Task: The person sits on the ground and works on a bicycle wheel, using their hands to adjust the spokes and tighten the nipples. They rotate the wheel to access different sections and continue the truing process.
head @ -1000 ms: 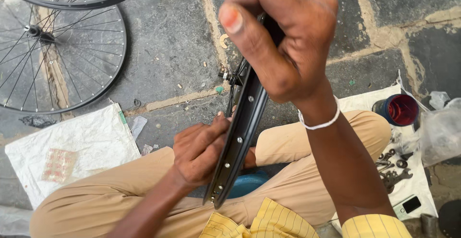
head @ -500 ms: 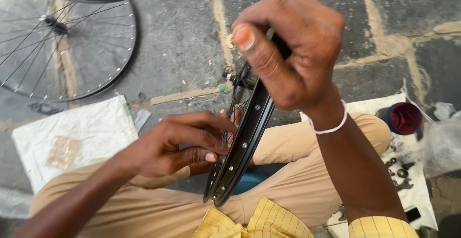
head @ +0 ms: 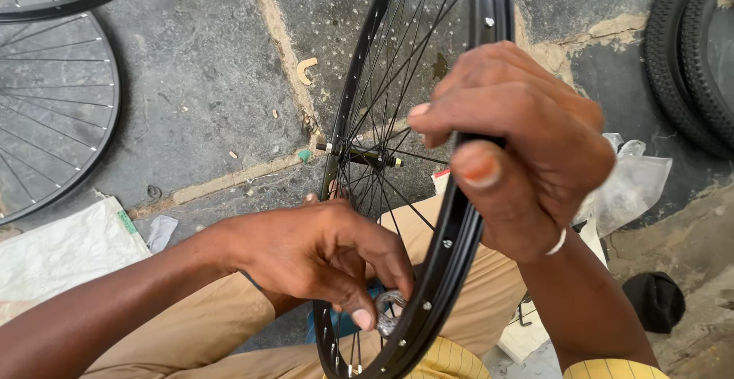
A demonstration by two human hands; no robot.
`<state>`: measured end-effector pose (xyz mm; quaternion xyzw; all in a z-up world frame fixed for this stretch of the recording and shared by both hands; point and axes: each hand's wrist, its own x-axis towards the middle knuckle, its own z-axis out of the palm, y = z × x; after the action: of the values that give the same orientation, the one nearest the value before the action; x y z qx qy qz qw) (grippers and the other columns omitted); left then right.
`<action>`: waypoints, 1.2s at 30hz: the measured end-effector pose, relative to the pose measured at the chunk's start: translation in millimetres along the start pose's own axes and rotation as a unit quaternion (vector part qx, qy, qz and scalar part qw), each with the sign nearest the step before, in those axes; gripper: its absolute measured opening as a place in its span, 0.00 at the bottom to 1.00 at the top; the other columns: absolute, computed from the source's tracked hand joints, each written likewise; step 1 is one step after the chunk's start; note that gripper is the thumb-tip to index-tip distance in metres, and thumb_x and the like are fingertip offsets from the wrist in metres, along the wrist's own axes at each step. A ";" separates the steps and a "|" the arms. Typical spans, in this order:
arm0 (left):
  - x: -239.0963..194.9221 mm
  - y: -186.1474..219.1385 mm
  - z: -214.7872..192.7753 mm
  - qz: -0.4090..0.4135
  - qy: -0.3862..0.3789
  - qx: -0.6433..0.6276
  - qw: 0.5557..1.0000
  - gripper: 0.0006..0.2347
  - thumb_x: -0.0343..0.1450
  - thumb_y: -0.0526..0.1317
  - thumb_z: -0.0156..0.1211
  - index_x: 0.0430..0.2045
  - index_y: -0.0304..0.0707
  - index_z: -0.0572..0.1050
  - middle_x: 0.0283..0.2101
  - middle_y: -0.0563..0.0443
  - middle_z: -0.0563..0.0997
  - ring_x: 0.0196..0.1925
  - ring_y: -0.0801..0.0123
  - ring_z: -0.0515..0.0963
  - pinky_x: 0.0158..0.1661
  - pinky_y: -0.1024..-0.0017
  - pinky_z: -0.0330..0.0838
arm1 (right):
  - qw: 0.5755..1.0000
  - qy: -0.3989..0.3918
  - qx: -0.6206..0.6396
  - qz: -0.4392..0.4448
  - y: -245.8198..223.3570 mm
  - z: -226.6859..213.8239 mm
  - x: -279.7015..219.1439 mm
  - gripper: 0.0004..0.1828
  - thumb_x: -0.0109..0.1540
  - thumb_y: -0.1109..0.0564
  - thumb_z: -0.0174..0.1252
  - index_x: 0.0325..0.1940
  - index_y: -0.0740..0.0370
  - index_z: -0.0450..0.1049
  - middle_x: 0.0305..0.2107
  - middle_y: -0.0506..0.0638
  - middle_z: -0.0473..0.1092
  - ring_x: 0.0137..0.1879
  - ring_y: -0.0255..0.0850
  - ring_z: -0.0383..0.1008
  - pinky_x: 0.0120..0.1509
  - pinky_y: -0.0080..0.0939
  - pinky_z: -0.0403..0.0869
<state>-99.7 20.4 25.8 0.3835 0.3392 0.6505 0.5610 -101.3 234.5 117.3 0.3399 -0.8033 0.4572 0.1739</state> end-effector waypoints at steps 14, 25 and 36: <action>37.5 4.5 -9.0 -0.103 -0.146 0.095 0.979 0.21 0.72 0.37 0.58 0.62 0.34 0.69 0.48 0.41 0.82 0.27 0.60 0.84 0.24 0.68 0.78 | 0.998 0.028 -0.018 0.057 -10.4 -13.3 -3.3 0.26 0.73 0.39 0.52 0.43 0.67 0.75 0.25 0.51 0.71 0.33 0.40 0.73 0.46 0.42 0.73; 10.3 -44.1 57.4 0.285 0.326 0.637 0.638 0.05 0.67 0.29 0.60 0.32 0.29 0.72 0.38 0.36 0.83 0.26 0.61 0.82 0.36 0.52 0.75 | 0.999 0.016 0.035 -0.009 21.5 -3.1 5.2 0.20 0.78 0.45 0.52 0.48 0.65 0.77 0.29 0.49 0.71 0.32 0.33 0.68 0.38 0.32 0.65; 1.8 -49.8 47.7 0.221 0.470 0.673 0.526 0.12 0.65 0.34 0.67 0.38 0.24 0.74 0.41 0.33 0.81 0.34 0.55 0.82 0.33 0.62 0.76 | 0.997 -0.013 0.051 -0.052 63.2 21.4 37.5 0.17 0.75 0.51 0.56 0.41 0.66 0.77 0.24 0.47 0.67 0.30 0.32 0.65 0.35 0.34 0.61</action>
<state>-34.4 29.7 5.3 0.3485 0.7955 0.4180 -0.2665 -171.7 223.9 89.3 0.3956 -0.7623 0.4835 0.1690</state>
